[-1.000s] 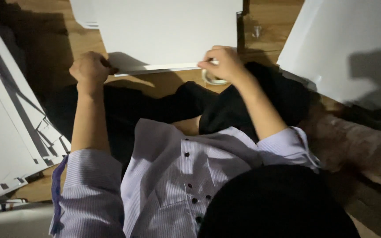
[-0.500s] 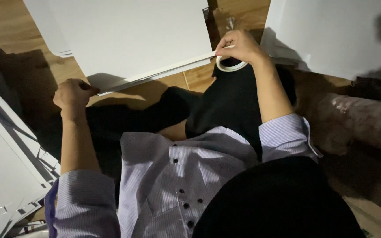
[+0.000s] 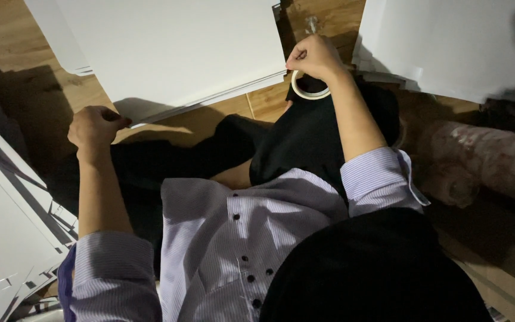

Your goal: The person, while sitting on a wooden floor, places sheets of white paper on a flat surface and applies strips of adhesive tape from a roll to the edges of the paper by hand.

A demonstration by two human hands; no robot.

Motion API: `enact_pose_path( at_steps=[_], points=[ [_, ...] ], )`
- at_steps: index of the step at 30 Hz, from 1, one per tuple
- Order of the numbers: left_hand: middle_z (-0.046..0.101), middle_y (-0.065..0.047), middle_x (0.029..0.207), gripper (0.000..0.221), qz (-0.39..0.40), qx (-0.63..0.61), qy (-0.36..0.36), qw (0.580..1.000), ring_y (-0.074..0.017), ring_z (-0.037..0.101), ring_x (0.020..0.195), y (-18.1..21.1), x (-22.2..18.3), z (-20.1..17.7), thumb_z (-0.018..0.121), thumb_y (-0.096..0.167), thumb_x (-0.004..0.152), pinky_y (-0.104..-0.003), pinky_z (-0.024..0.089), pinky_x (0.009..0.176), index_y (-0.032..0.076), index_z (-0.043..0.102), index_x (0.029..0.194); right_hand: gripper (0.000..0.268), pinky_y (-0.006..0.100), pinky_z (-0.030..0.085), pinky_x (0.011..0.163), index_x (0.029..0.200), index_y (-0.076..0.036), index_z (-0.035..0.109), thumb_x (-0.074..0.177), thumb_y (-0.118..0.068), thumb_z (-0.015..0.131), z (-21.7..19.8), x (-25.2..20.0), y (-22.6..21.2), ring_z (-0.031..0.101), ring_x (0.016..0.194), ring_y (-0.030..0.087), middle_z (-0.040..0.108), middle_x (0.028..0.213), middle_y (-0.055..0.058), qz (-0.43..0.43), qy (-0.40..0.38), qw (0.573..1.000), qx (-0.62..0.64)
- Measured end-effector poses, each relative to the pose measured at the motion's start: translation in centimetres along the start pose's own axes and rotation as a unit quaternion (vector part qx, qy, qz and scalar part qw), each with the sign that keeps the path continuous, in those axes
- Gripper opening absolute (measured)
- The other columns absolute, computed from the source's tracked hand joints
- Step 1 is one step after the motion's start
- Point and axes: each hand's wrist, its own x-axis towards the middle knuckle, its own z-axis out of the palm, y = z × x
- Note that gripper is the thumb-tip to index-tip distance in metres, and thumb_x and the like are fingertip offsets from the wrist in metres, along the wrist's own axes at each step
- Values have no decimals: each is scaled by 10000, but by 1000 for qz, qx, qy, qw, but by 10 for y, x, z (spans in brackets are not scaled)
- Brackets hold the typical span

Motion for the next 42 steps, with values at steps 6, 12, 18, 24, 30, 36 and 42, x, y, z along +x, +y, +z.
enact_pose_path(
  at_steps=[6,12,18,24,30,36,42],
  points=[
    [666,-76,743,345,19,-3,33,999,-288,644,723,-6,4,7,785,525,626,-398,489,560,249,709,820,48,286,492,613,704,-178,699,719,-176,745,10,4,-1,626,684,95,675,714,-43,50,15,998,-31],
    [658,-87,717,324,31,-2,31,999,-296,639,706,-6,5,6,802,488,622,-396,491,561,240,714,811,50,309,491,605,680,-169,696,708,-173,736,9,1,-5,625,695,113,673,706,-32,45,18,998,-39],
    [672,-79,765,322,21,9,25,999,-281,644,724,-6,7,8,792,514,645,-396,498,570,267,715,837,81,335,473,619,659,-217,664,713,-191,719,16,4,1,621,716,109,673,741,-85,54,25,995,-74],
    [652,-60,677,346,5,-2,19,1000,-252,633,667,-2,2,5,807,501,624,-374,492,539,242,708,832,105,360,481,647,658,-186,647,728,-184,726,16,2,-3,629,731,140,676,762,-64,62,28,995,-71],
    [669,-103,790,305,30,-20,49,998,-315,642,747,-3,-5,8,798,448,644,-422,494,583,242,718,854,131,306,460,533,632,-204,638,726,-161,719,26,6,8,593,627,102,655,698,-78,46,41,994,-91],
    [520,-41,1126,745,-47,241,451,858,-221,541,901,43,8,79,750,650,696,-365,523,613,248,399,1215,53,384,467,597,700,-187,637,748,-165,643,25,5,-1,629,739,212,674,779,-48,51,29,990,-132],
    [82,-160,1490,706,422,210,301,829,-350,91,1359,205,-105,108,447,136,840,-583,154,1052,43,120,1459,94,468,471,665,679,-215,614,751,-179,663,28,5,-2,633,786,225,672,816,-56,72,37,987,-136]
  ],
)
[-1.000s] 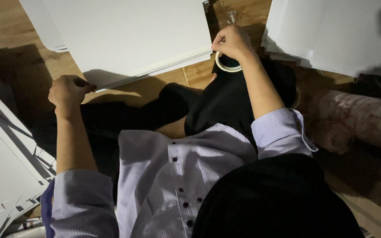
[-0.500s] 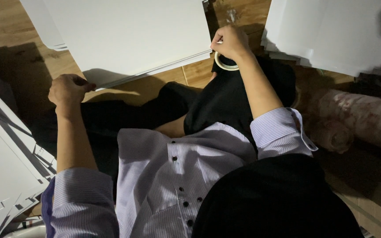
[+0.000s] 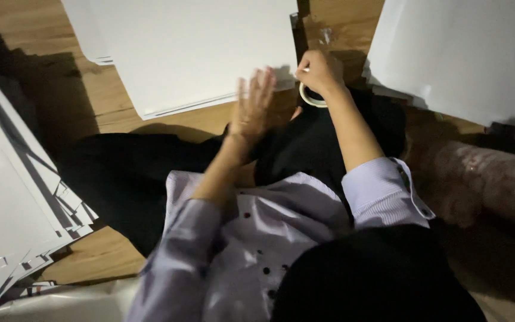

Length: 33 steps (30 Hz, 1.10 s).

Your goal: The person, while sitting on a wooden floor, places sheets of white paper on a flat surface and applies strips of adhesive tape from a roll to the edges of the paper by hand.

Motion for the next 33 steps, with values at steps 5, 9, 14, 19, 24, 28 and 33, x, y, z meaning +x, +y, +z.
enact_pose_path(
  at_steps=[5,9,14,19,24,28,33],
  points=[
    [24,-167,1471,957,-86,-75,-100,988,-320,41,1362,-14,-22,-4,420,673,819,-419,112,1112,27,50,1420,52,422,462,575,689,-202,636,740,-210,631,2,-2,6,617,758,232,661,799,-35,-27,10,1000,-9],
    [76,-231,1457,936,-328,-166,-60,928,-360,65,1359,-50,-71,19,526,612,839,-507,175,1064,5,103,1413,32,393,461,610,720,-217,645,750,-217,633,-5,-2,-2,610,765,211,655,813,-45,23,-33,999,6],
    [-261,-280,1386,1027,-486,-311,-93,812,-368,-288,1282,-78,-70,42,331,651,865,-489,-200,1056,-111,-179,1328,44,388,453,614,687,-211,640,730,-211,648,1,-3,8,617,767,209,665,809,-50,-11,-7,1000,27],
    [80,-199,1445,1225,-752,-433,36,495,-344,215,1306,-120,-63,93,705,632,628,-383,236,1069,-15,-24,1370,87,368,446,587,654,-232,611,728,-243,656,3,0,9,610,743,189,655,789,-75,15,-15,999,35],
    [-94,-213,1479,894,-522,-44,210,826,-352,-33,1400,-40,-30,37,249,622,927,-504,54,1161,-55,-86,1405,195,296,443,566,554,-122,519,669,6,610,38,23,36,572,636,144,576,640,19,-83,22,976,200],
    [-31,-107,1480,698,-105,-179,-119,971,-293,-28,1362,27,29,-46,419,365,920,-520,60,1087,83,33,1429,52,369,460,587,625,-248,630,674,-241,645,13,8,21,626,682,223,653,706,-59,-8,30,999,29],
    [60,-141,1467,864,-13,-78,-32,996,-381,162,1321,63,50,11,562,591,779,-637,247,1003,120,226,1420,87,352,503,677,749,-264,674,670,-290,646,7,8,24,636,781,247,662,757,-5,-11,3,1000,25]
  ],
)
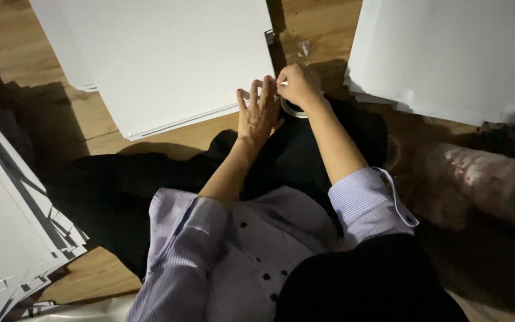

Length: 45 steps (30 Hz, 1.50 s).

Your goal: The person, while sitting on a wooden floor, places sheets of white paper on a flat surface and applies strips of adhesive tape from a roll to the edges of the paper by hand.

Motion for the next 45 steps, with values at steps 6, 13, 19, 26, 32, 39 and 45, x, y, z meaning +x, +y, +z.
enact_pose_path(
  at_steps=[6,13,19,26,32,39,45],
  points=[
    [198,-247,1398,1015,33,177,234,955,-452,271,1252,-8,-3,20,445,761,640,-635,406,849,33,359,1342,144,452,469,781,832,-231,678,731,-294,598,0,1,-8,617,874,319,669,847,54,-38,-32,997,-62],
    [250,-258,1372,870,50,110,264,957,-553,306,1187,-8,6,30,478,697,630,-697,388,777,132,430,1289,83,412,488,630,731,-129,635,745,-133,553,24,-6,-12,624,585,241,614,735,55,-255,178,911,-271],
    [229,-197,1387,544,29,41,116,992,-459,272,1228,-19,-4,-23,424,463,836,-601,342,874,145,452,1276,321,414,482,509,992,-20,454,833,-295,497,-5,-10,-18,607,594,278,593,765,110,-143,249,923,-257],
    [408,-307,1254,582,-330,-101,180,921,-446,314,1202,-167,-94,-42,808,191,688,-493,213,1022,-55,540,1141,846,547,487,648,1379,57,56,918,-544,434,-46,-67,-95,627,801,463,600,872,352,-23,-9,991,-134],
    [433,-231,1278,731,-519,-318,84,789,-396,457,1149,-254,-140,65,534,553,815,-465,399,938,18,401,1295,849,442,514,578,1310,112,285,859,-604,364,-21,-52,-82,669,724,336,663,756,200,-97,-42,959,-262],
    [659,-122,836,266,-533,-230,112,806,-337,637,799,-239,-139,-12,575,307,836,-447,511,655,151,633,1043,900,455,510,605,1321,125,235,847,-632,340,-16,-54,-77,668,752,333,667,765,191,-96,-44,963,-250],
    [591,-109,625,176,-490,-588,299,570,-235,665,526,-230,-141,-84,667,170,801,-340,596,454,37,563,748,801,470,491,529,1358,13,295,861,-607,402,-22,-75,-107,654,627,373,633,673,199,-132,107,965,-200]
  ],
)
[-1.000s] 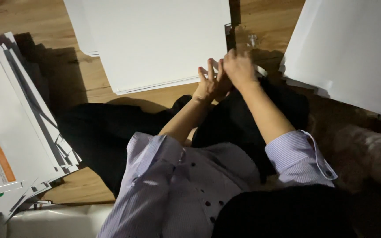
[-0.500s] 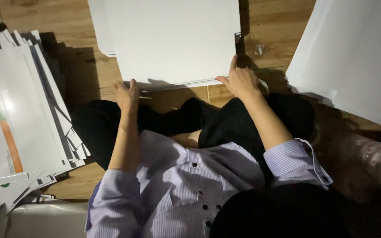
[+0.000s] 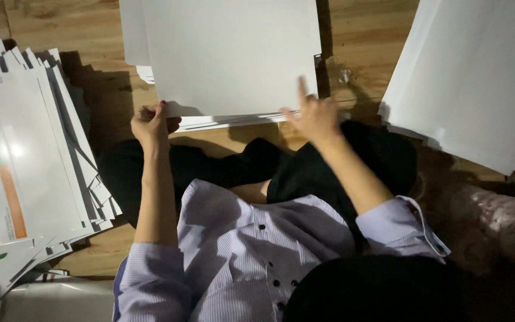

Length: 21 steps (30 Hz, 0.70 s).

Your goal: The person, while sitting on a wooden floor, places sheets of white paper on a flat surface and applies strips of adhesive tape from a roll to the edges of the paper by hand.

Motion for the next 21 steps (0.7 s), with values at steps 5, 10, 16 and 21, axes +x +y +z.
enact_pose_path(
  at_steps=[5,10,16,21],
  points=[
    [605,-179,649,315,-63,-106,-86,989,-256,649,465,1,-7,2,683,218,763,-404,562,422,29,502,937,398,285,397,460,1045,-109,614,730,-351,637,40,-1,-89,479,366,159,475,487,7,-216,380,899,1],
    [591,-112,753,285,-23,-275,-123,953,-206,645,606,37,-46,-9,540,333,799,-319,556,559,62,533,889,39,257,320,435,718,-125,583,722,-160,600,-53,10,-122,402,367,131,397,502,-26,-251,437,863,25],
    [200,-180,1391,753,-170,-367,-184,896,-399,172,1257,-2,-52,8,506,510,785,-559,167,984,92,249,1356,117,294,428,514,697,-116,628,750,-85,727,-183,-24,-127,583,543,212,560,597,30,-241,342,855,308],
    [330,-163,1386,1127,-357,-485,-195,774,-351,426,1188,20,-51,20,608,619,476,-550,336,937,130,198,1404,142,217,395,552,754,-59,626,760,27,739,-215,-29,-78,520,563,119,598,685,61,-25,305,746,592]
  ],
)
